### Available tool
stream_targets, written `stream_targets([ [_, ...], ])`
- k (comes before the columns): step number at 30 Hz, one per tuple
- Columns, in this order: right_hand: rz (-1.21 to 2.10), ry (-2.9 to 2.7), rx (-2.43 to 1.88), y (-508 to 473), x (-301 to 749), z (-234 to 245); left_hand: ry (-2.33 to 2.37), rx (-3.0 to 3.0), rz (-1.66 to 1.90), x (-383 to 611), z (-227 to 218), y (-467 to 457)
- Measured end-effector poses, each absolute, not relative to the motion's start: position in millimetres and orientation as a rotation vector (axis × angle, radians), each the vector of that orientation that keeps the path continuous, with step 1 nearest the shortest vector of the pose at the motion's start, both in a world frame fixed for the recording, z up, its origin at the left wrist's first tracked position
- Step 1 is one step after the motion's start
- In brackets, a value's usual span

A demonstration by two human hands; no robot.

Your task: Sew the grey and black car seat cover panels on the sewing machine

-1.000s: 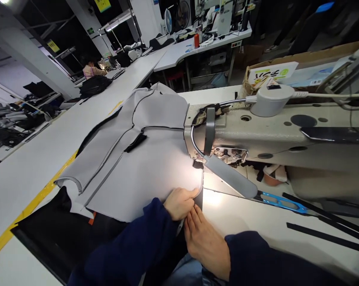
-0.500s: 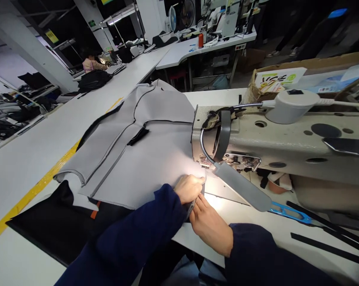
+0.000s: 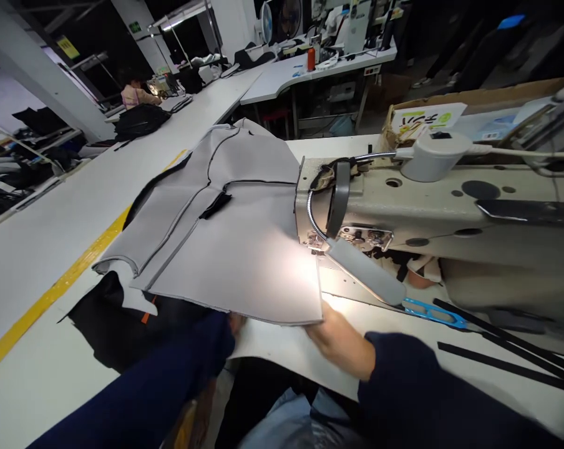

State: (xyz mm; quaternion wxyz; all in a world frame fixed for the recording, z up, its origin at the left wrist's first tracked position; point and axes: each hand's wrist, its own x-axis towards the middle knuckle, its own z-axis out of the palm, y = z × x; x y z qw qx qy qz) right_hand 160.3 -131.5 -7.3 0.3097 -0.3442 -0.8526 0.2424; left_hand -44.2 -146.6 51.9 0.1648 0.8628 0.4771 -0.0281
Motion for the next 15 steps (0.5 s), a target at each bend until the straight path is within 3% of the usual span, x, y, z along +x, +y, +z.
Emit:
stream_targets([
  [5, 0.157, -2.36, -1.008, -216, 120, -23, 0.744, 2.896, 0.165, -71, 59, -171],
  [10, 0.158, -2.249, -1.178, -237, 109, -20, 0.732, 3.086, 0.054, -50, 60, -144],
  [15, 0.087, -2.265, -1.133, -237, 117, -5, 0.58, 3.146, 0.113, -42, 27, -115],
])
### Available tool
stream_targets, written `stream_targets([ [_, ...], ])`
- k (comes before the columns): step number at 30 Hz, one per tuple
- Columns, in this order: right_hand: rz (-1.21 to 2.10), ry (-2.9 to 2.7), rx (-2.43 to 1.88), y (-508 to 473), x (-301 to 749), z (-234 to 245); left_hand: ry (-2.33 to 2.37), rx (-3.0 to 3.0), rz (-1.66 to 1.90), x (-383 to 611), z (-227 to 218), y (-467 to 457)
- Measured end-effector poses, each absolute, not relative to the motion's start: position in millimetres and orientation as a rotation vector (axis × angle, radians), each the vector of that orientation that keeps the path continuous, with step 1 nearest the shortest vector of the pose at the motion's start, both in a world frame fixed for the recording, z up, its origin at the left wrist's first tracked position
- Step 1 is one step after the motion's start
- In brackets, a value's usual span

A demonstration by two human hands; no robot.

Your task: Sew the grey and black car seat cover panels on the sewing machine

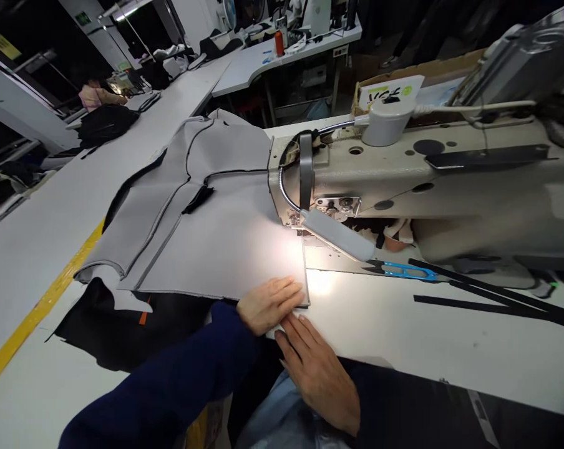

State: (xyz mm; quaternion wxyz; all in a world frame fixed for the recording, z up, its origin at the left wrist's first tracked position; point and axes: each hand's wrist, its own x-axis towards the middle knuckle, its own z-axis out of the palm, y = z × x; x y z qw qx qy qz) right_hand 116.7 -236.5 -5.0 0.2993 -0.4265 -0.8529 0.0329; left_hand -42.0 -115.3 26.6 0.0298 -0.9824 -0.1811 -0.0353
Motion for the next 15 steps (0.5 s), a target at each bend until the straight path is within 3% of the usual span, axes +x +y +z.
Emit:
stream_targets([
  [9, 0.283, -2.08, -1.12, -230, 146, 9, -0.604, -3.048, -0.268, -51, -4, -120],
  [15, 0.092, -2.202, -1.18, -211, 152, 2, -0.619, -3.014, -0.437, -42, -2, -123],
])
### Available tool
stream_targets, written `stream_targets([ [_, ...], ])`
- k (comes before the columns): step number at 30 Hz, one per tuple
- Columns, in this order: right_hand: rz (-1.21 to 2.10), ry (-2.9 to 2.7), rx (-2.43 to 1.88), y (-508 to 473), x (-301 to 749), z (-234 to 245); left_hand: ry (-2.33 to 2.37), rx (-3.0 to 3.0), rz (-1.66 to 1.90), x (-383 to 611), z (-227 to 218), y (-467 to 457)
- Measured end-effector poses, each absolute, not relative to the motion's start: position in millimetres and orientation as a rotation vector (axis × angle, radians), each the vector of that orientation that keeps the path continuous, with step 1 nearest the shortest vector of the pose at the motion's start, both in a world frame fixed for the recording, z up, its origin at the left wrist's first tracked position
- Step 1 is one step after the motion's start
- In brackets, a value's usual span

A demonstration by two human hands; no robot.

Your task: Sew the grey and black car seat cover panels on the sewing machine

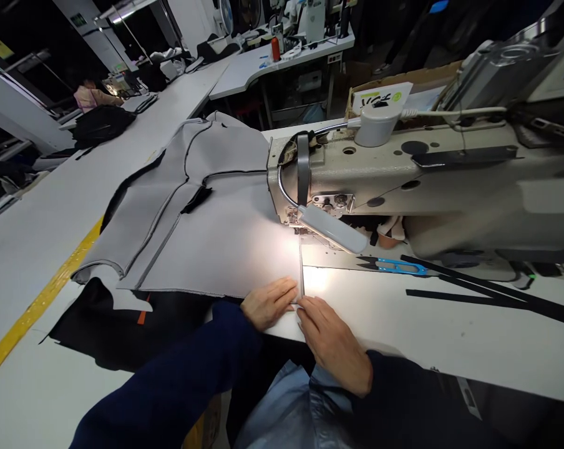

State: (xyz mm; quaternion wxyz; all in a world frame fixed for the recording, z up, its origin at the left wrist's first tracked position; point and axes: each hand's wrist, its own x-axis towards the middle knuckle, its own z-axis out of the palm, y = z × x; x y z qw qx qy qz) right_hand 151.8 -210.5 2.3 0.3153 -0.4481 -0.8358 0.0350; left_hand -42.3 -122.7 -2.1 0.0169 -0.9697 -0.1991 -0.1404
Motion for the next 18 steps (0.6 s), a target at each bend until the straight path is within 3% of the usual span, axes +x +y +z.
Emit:
stream_targets([
  [5, -0.004, -2.182, -1.177, -208, 148, -8, -0.73, -2.908, -0.441, -34, 8, -131],
  [10, 0.262, -2.085, -1.237, -209, 150, -5, -0.841, -2.866, -0.646, -27, 8, -133],
  [18, 0.227, -2.125, -1.186, -212, 152, -14, -0.563, -2.864, -0.769, -23, 5, -127],
])
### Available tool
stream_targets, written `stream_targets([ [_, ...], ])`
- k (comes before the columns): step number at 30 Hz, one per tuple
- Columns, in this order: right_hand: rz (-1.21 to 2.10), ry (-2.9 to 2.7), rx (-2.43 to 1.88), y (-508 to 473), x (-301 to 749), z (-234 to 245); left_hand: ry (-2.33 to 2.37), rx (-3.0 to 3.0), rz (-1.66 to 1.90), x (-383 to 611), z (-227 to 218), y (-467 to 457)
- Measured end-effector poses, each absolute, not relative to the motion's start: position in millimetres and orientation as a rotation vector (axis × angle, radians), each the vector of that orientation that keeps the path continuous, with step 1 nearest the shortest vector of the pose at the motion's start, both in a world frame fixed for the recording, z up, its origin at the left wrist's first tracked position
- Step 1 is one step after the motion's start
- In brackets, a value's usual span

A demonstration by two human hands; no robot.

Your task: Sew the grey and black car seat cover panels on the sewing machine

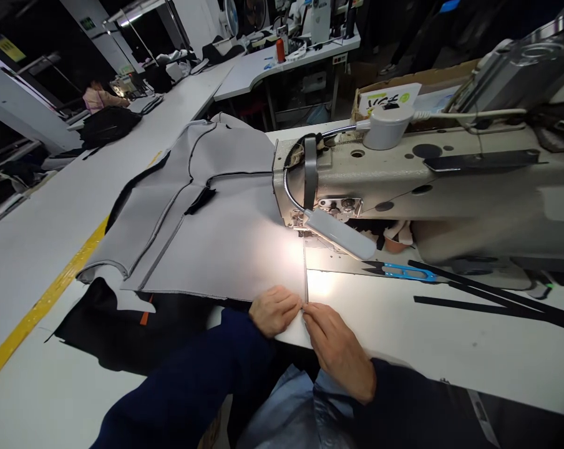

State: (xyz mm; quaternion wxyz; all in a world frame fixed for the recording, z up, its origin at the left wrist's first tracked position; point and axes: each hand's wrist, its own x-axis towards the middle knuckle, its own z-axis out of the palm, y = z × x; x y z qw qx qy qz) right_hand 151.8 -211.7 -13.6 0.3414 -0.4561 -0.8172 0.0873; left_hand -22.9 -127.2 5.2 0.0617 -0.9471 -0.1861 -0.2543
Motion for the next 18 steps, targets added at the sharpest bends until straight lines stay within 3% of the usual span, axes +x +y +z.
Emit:
stream_targets([
  [8, 0.248, -2.098, -1.194, -211, 150, -12, -0.815, -2.774, -0.604, -35, 13, -129],
  [14, 0.378, -2.05, -1.25, -212, 154, -3, -0.671, -2.791, -0.622, -30, 12, -127],
  [18, 0.29, -2.121, -1.182, -212, 154, -9, -0.58, -2.783, -0.633, -30, 12, -125],
])
